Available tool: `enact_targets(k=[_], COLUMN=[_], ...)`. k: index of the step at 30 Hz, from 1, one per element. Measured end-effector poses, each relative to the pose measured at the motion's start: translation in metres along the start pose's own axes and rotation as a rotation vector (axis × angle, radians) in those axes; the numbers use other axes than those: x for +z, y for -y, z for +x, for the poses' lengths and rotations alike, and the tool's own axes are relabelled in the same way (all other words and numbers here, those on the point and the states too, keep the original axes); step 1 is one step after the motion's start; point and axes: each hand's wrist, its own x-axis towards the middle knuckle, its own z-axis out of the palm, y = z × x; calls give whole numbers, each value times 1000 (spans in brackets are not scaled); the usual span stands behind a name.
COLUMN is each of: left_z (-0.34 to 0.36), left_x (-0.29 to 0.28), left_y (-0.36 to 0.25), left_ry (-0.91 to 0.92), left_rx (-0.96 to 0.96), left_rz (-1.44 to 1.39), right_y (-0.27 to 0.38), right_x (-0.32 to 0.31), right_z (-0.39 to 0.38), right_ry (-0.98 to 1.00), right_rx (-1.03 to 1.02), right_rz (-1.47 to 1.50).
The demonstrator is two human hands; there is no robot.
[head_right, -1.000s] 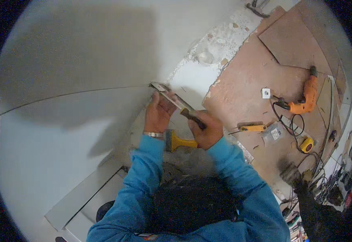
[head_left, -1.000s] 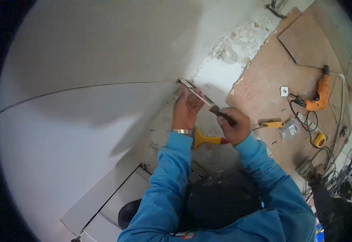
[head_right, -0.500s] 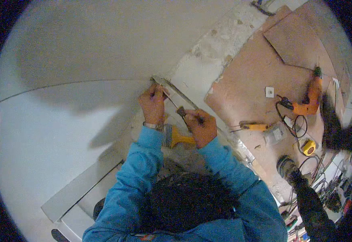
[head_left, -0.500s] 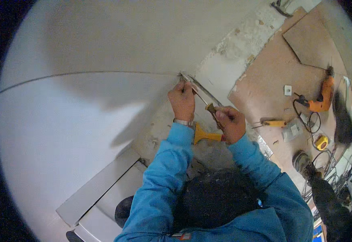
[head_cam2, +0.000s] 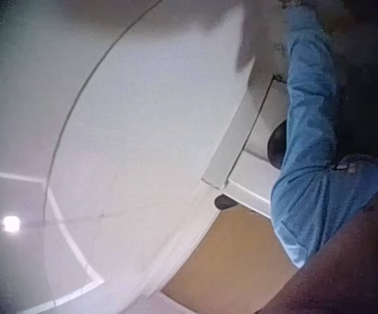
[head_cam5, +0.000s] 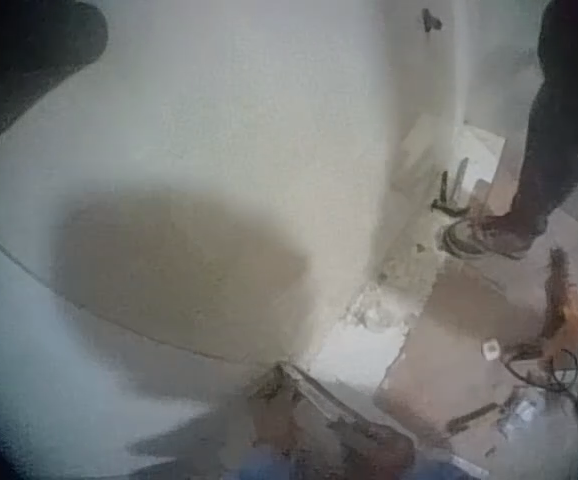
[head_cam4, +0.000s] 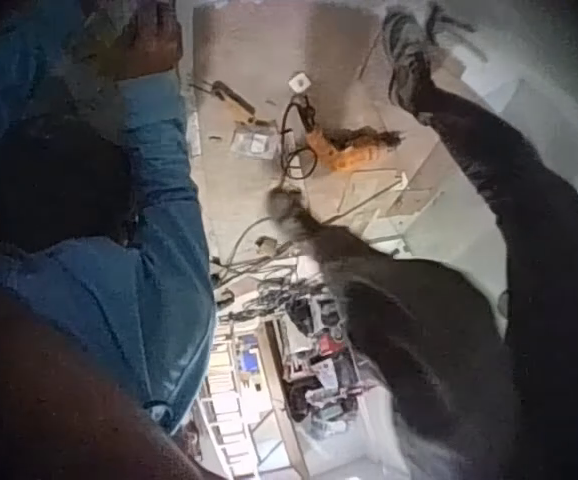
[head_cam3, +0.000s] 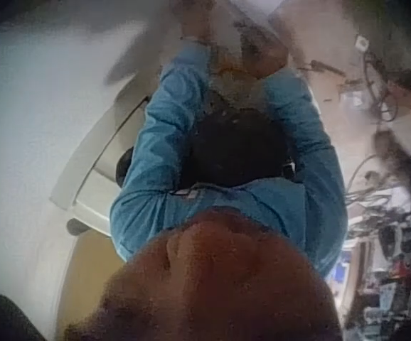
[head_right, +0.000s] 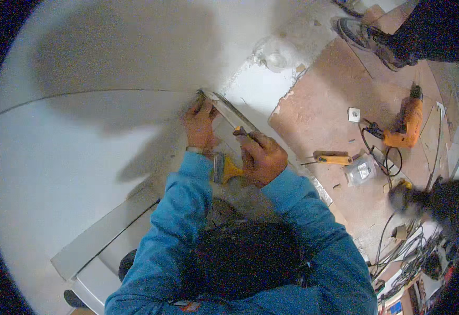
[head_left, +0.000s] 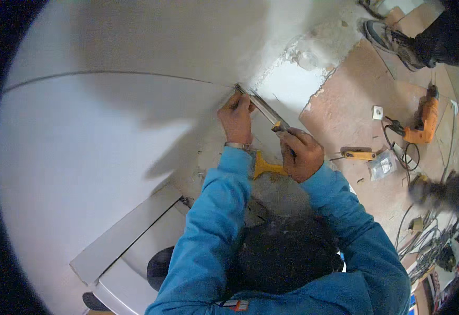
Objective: Using a screwdriver to adjust or pry a seam between wall panels, followed by using a brush to clean the area.
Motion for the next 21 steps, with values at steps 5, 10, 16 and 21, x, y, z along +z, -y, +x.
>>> enact_targets(k=[5,10,16,21], left_z=[-6,6,9,18], left_x=[5,-5,-10,-18], left_y=[-24,-14,-19,-4], left_ry=[39,116,191,214], left_rx=[33,176,214,198], left_rz=[147,356,515,557], right_y=[28,24,-6,-5], right_x=[-22,-13,-13,-18], right_z=[20,9,9,15], right_ry=[197,164,255,330], right_rx=[269,520,1508,1486], right_rz=[103,413,1547,1959])
